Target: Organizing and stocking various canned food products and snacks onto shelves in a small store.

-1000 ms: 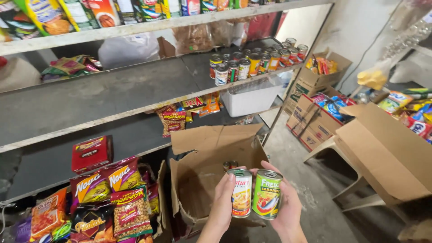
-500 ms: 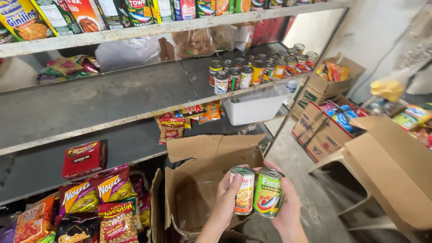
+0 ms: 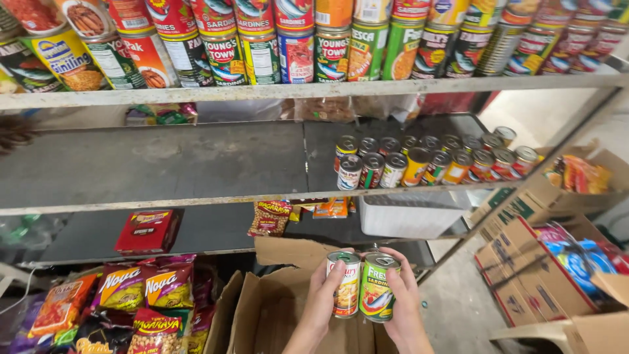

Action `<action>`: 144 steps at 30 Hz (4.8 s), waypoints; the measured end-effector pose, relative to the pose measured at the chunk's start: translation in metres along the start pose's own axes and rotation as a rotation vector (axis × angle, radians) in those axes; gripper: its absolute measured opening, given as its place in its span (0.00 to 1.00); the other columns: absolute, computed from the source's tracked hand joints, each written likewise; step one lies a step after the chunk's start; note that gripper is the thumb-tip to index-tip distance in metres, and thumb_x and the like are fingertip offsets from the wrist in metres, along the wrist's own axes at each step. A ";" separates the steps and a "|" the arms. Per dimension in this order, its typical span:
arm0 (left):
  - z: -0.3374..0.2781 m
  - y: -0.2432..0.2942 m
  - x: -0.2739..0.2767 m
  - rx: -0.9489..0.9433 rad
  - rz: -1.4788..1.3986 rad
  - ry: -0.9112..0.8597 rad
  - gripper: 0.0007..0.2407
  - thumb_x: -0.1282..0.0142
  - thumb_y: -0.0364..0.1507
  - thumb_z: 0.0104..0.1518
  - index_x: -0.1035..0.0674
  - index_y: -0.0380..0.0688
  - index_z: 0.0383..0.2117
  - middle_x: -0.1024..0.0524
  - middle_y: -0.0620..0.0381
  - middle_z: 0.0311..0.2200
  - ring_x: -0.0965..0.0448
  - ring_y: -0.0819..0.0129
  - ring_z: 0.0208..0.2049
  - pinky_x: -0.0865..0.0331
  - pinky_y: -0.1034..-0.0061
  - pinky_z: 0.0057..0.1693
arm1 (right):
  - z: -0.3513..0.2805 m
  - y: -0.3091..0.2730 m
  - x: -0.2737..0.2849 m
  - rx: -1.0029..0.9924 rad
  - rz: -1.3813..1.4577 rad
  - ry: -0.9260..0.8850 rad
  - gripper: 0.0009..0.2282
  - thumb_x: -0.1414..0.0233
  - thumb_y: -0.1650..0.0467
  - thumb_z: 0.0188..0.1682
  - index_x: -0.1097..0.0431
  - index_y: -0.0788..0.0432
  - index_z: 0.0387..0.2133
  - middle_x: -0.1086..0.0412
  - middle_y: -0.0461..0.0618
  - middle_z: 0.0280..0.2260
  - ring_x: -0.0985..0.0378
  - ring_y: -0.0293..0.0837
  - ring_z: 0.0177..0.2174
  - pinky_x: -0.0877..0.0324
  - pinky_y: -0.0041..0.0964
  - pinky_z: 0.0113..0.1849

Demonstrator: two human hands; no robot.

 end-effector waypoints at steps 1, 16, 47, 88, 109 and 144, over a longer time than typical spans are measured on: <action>0.003 0.003 -0.002 -0.013 0.014 0.011 0.17 0.52 0.35 0.64 0.24 0.39 0.54 0.19 0.52 0.49 0.19 0.70 0.49 0.26 0.74 0.55 | 0.008 0.004 0.005 -0.008 0.003 0.020 0.23 0.46 0.66 0.50 0.39 0.64 0.57 0.28 0.62 0.49 0.22 0.51 0.47 0.25 0.47 0.46; 0.081 0.041 0.049 -0.197 0.046 0.290 0.17 0.51 0.38 0.65 0.23 0.37 0.49 0.19 0.54 0.42 0.19 0.73 0.41 0.25 0.76 0.47 | 0.135 -0.009 -0.067 0.108 -0.672 -0.323 0.22 0.38 0.72 0.43 0.31 0.64 0.52 0.24 0.51 0.44 0.23 0.40 0.44 0.28 0.35 0.48; 0.190 0.062 0.062 -0.320 0.387 0.185 0.19 0.48 0.38 0.65 0.27 0.40 0.57 0.20 0.54 0.46 0.22 0.73 0.46 0.28 0.77 0.53 | 0.301 -0.010 -0.084 0.540 -1.592 -0.460 0.21 0.32 0.63 0.30 0.21 0.50 0.41 0.25 0.41 0.43 0.32 0.48 0.49 0.44 0.51 0.50; 0.215 0.044 0.038 -0.653 0.815 0.201 0.31 0.37 0.30 0.57 0.40 0.34 0.66 0.33 0.35 0.63 0.31 0.49 0.64 0.35 0.64 0.64 | 0.158 0.055 -0.039 0.648 -1.225 -0.204 0.25 0.48 0.82 0.41 0.36 0.68 0.57 0.43 0.63 0.64 0.36 0.61 0.60 0.33 0.46 0.55; 0.232 0.048 0.045 -0.712 0.899 0.106 0.39 0.34 0.19 0.50 0.47 0.30 0.68 0.43 0.35 0.68 0.41 0.43 0.69 0.43 0.63 0.70 | 0.170 0.081 -0.042 0.489 -1.590 -0.132 0.29 0.44 0.78 0.35 0.35 0.65 0.56 0.48 0.61 0.63 0.46 0.63 0.59 0.45 0.61 0.55; -0.103 -0.143 0.292 -0.257 0.110 0.695 0.31 0.42 0.24 0.56 0.41 0.48 0.68 0.33 0.47 0.65 0.23 0.55 0.59 0.27 0.66 0.53 | -0.028 0.297 0.039 -0.200 -0.669 -0.362 0.27 0.42 0.73 0.42 0.37 0.54 0.59 0.29 0.54 0.50 0.19 0.45 0.39 0.24 0.38 0.35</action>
Point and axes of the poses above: each hand's wrist, its own z-axis towards the middle knuckle, its own x-axis out of the back of the hand, y = z × x, the point moved 3 cm from there along z, towards the middle knuckle
